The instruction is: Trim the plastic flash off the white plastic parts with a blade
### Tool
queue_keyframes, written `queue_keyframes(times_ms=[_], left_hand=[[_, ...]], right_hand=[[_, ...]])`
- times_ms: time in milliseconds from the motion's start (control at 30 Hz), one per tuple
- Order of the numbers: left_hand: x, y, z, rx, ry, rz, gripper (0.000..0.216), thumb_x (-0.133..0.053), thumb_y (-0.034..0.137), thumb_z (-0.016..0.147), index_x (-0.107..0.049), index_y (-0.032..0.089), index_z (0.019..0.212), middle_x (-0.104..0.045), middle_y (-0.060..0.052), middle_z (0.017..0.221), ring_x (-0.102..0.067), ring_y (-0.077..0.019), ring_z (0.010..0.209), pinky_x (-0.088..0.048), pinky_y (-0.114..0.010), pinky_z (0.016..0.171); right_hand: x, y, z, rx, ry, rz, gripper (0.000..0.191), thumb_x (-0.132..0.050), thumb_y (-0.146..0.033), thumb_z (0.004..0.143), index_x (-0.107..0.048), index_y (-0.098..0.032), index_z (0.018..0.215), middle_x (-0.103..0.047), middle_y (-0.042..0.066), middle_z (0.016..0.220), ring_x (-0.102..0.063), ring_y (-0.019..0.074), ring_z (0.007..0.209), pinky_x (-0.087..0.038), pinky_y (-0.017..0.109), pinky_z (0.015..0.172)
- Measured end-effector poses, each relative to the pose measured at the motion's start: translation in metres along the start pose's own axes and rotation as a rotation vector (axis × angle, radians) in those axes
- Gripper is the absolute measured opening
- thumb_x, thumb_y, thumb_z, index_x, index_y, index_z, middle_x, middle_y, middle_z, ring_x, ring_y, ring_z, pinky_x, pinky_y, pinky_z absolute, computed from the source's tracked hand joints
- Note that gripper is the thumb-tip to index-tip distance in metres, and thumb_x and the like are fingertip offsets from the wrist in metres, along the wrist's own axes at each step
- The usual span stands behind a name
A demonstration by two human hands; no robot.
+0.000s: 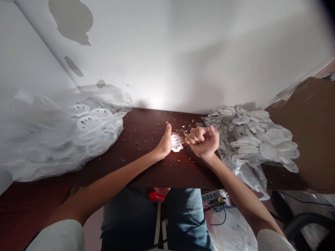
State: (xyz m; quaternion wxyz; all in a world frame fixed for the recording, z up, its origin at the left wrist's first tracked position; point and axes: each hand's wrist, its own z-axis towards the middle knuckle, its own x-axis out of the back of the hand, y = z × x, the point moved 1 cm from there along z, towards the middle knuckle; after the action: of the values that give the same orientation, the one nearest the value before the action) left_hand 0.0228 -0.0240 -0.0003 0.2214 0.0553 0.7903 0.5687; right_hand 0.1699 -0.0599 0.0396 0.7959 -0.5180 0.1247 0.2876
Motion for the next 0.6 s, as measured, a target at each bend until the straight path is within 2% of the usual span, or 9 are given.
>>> queue_keyframes(times_ms=[133, 400, 600], left_hand=[[0.0012, 0.0014, 0.0009, 0.045, -0.050, 0.043, 0.104, -0.004, 0.089, 0.092, -0.075, 0.013, 0.082, -0.066, -0.016, 0.055, -0.058, -0.0212, 0.042, -0.038, -0.030, 0.044], [0.0030, 0.0011, 0.0005, 0.027, -0.103, 0.104, 0.108, 0.002, 0.094, 0.085, -0.070, 0.016, 0.065, -0.067, -0.017, 0.054, -0.059, -0.0201, 0.041, -0.036, -0.029, 0.042], [0.0044, -0.0021, 0.0025, 0.017, -0.107, 0.099, 0.104, -0.002, 0.095, 0.086, -0.068, 0.017, 0.065, -0.066, -0.016, 0.053, -0.058, -0.0189, 0.041, -0.036, -0.029, 0.042]], right_hand=[[-0.0033, 0.0001, -0.0019, -0.017, -0.091, -0.046, 0.058, -0.057, -0.066, 0.089, -0.038, -0.023, 0.056, -0.035, -0.002, 0.061, -0.025, 0.0118, 0.048, -0.027, 0.031, 0.048], [-0.0042, 0.0030, -0.0042, -0.005, -0.122, -0.035, 0.059, -0.054, -0.065, 0.091, -0.033, -0.024, 0.055, -0.030, -0.002, 0.060, -0.027, 0.0129, 0.048, -0.028, 0.031, 0.048], [-0.0066, 0.0059, -0.0051, 0.008, -0.091, -0.088, 0.061, -0.054, -0.069, 0.089, -0.032, -0.024, 0.054, -0.028, -0.002, 0.058, -0.029, 0.0137, 0.047, -0.028, 0.031, 0.047]])
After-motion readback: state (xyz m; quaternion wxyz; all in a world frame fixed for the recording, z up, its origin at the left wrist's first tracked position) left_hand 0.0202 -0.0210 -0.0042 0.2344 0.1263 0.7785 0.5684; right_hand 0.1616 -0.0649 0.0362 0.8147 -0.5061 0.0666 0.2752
